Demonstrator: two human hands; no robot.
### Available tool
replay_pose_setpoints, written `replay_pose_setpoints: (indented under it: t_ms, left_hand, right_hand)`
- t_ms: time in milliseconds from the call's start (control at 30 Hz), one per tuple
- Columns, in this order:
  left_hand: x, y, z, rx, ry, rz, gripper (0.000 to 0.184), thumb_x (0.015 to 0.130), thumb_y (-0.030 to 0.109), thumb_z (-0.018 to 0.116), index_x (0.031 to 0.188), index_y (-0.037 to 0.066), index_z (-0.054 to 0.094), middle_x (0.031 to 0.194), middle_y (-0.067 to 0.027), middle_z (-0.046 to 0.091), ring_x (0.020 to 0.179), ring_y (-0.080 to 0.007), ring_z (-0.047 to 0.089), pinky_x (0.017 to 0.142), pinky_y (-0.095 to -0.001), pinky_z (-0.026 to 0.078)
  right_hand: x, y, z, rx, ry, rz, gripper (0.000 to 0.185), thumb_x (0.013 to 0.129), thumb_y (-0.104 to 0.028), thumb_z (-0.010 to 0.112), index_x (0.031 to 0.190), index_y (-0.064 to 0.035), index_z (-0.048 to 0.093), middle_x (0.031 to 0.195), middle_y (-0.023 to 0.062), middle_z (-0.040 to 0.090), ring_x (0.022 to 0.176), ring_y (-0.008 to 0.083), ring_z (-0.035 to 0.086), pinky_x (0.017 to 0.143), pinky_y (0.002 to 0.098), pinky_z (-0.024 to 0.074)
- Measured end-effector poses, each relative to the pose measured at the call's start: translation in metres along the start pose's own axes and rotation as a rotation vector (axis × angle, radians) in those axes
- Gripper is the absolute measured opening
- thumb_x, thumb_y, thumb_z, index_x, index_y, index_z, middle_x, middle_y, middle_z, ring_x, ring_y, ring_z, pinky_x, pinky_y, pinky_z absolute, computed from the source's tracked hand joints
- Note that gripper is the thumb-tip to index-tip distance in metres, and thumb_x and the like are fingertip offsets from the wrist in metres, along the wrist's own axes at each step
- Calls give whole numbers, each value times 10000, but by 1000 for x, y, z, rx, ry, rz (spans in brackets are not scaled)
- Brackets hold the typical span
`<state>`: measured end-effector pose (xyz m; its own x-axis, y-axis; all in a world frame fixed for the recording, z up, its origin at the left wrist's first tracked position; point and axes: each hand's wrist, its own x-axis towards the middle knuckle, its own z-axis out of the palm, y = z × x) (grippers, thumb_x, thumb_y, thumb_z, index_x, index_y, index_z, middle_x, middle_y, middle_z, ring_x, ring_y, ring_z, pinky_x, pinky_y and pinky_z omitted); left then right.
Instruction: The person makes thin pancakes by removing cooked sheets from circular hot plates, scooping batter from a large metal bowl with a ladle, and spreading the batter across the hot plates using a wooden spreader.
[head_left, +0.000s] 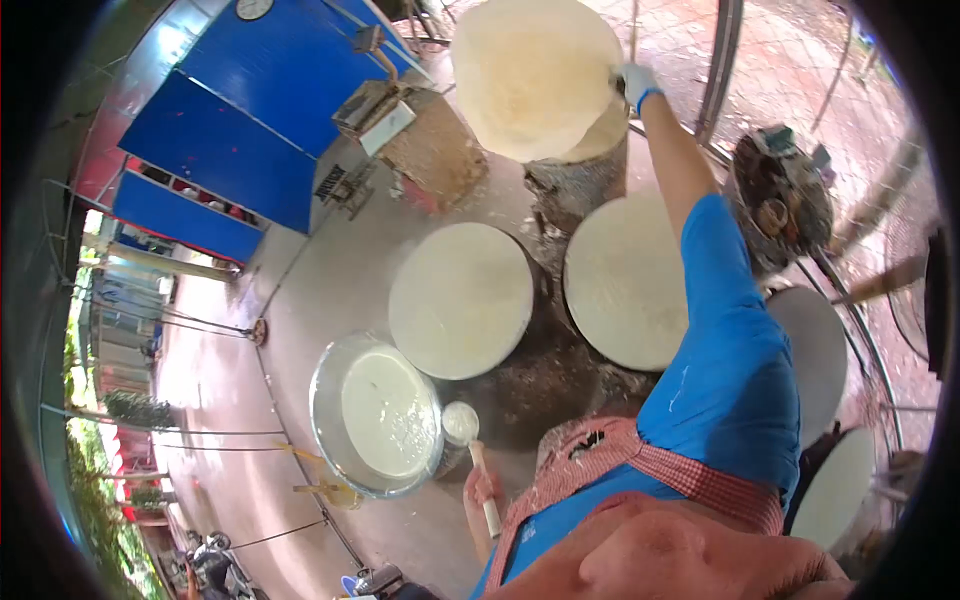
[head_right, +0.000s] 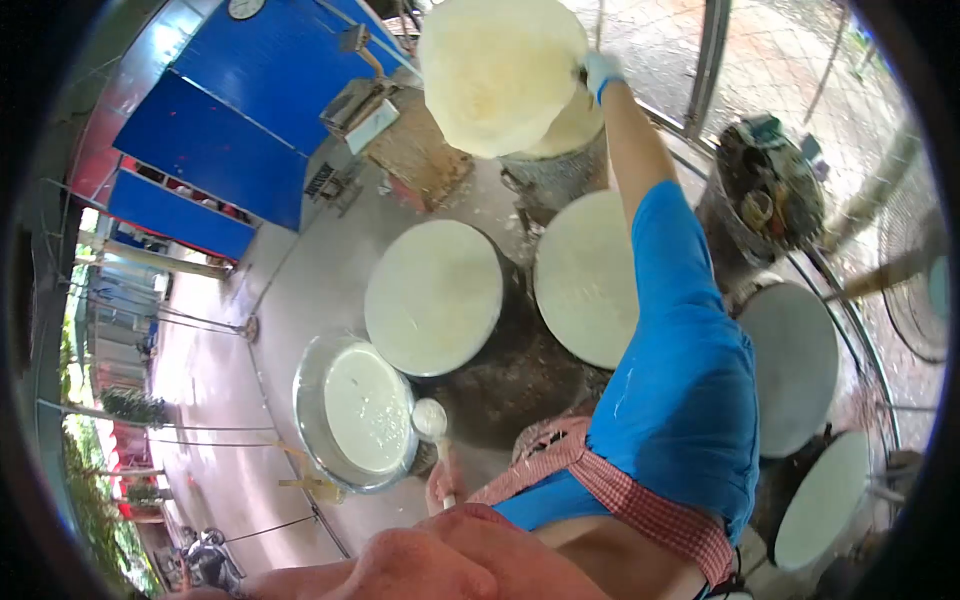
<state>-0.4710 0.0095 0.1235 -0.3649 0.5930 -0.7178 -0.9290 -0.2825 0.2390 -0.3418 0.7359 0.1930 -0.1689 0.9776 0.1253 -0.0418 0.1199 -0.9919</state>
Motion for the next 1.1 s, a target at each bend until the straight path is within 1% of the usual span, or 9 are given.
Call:
replay_pose_setpoints:
  t_ms: [67, 167, 267, 433, 633, 833, 900, 1033, 1100]
  left_hand:
    - [-6, -8, 31, 36, 106, 205, 279, 863, 117, 484, 1105, -21, 477, 490, 54, 326, 362, -27, 271, 344, -154, 294]
    - [-6, -1, 20, -438, 13, -103, 299, 864, 128, 481, 1109, -41, 465, 493, 42, 359, 346, -28, 281, 327, -158, 282]
    - [-4, -3, 15, -588, -1, -130, 312, 865, 128, 479, 1120, -51, 458, 496, 35, 376, 330, -24, 289, 312, -164, 270]
    - [-7, -10, 41, -517, 121, -70, 312, 874, 122, 464, 1142, -36, 457, 547, 10, 400, 315, -27, 283, 321, -154, 296]
    - [8, -11, 21, -225, 127, 93, 281, 868, 133, 472, 1114, -1, 455, 598, 11, 415, 379, -31, 335, 336, -147, 327]
    - [29, 22, -48, -494, -167, 23, 187, 885, 209, 436, 985, 63, 496, 582, 26, 418, 366, -41, 354, 292, -176, 323]
    - [27, 36, -59, -777, -426, -81, 280, 888, 177, 423, 1144, 68, 455, 576, 2, 374, 361, -52, 310, 282, -166, 284]
    - [9, 97, -59, -410, -263, 242, 399, 879, 105, 412, 1270, 159, 347, 588, 4, 364, 360, -61, 281, 291, -150, 275]
    - [18, 145, -95, -261, -181, 285, 428, 876, 89, 408, 1285, 181, 324, 604, -1, 376, 353, -66, 282, 293, -149, 273]
  right_hand:
    - [19, 46, 32, 411, 236, 194, 119, 669, -100, 575, 756, -18, 577, 593, 96, 543, 490, 154, 539, 429, 304, 418]
    - [29, 111, 63, 695, 404, 202, 171, 711, -129, 589, 820, 3, 580, 640, 91, 551, 528, 181, 536, 434, 313, 413]
    - [69, 240, 75, 475, 512, 228, 201, 702, -95, 551, 874, 8, 564, 680, 107, 551, 549, 200, 544, 459, 333, 429]
    - [31, 209, 76, 298, 770, 507, 352, 680, -257, 574, 883, 28, 611, 842, 193, 630, 757, 290, 617, 653, 359, 472]
    - [31, 211, 32, -730, 513, 450, 466, 703, -389, 511, 950, -8, 615, 917, 210, 619, 861, 344, 602, 722, 416, 459]
    - [-80, 154, 95, -541, -66, -315, 466, 782, -343, 539, 1044, 43, 555, 848, 204, 622, 787, 336, 600, 684, 420, 455]
    - [-149, 106, 143, -630, -379, -204, 462, 780, -352, 551, 1046, 25, 562, 864, 198, 623, 799, 326, 598, 691, 407, 453]
    - [-274, 54, 244, -922, -953, -34, 413, 750, -363, 577, 1038, -68, 600, 858, 144, 630, 789, 296, 603, 696, 361, 447]
    - [-330, 68, 291, -821, -1145, -420, 418, 724, -387, 567, 984, -64, 617, 827, 144, 623, 763, 307, 602, 662, 394, 448]
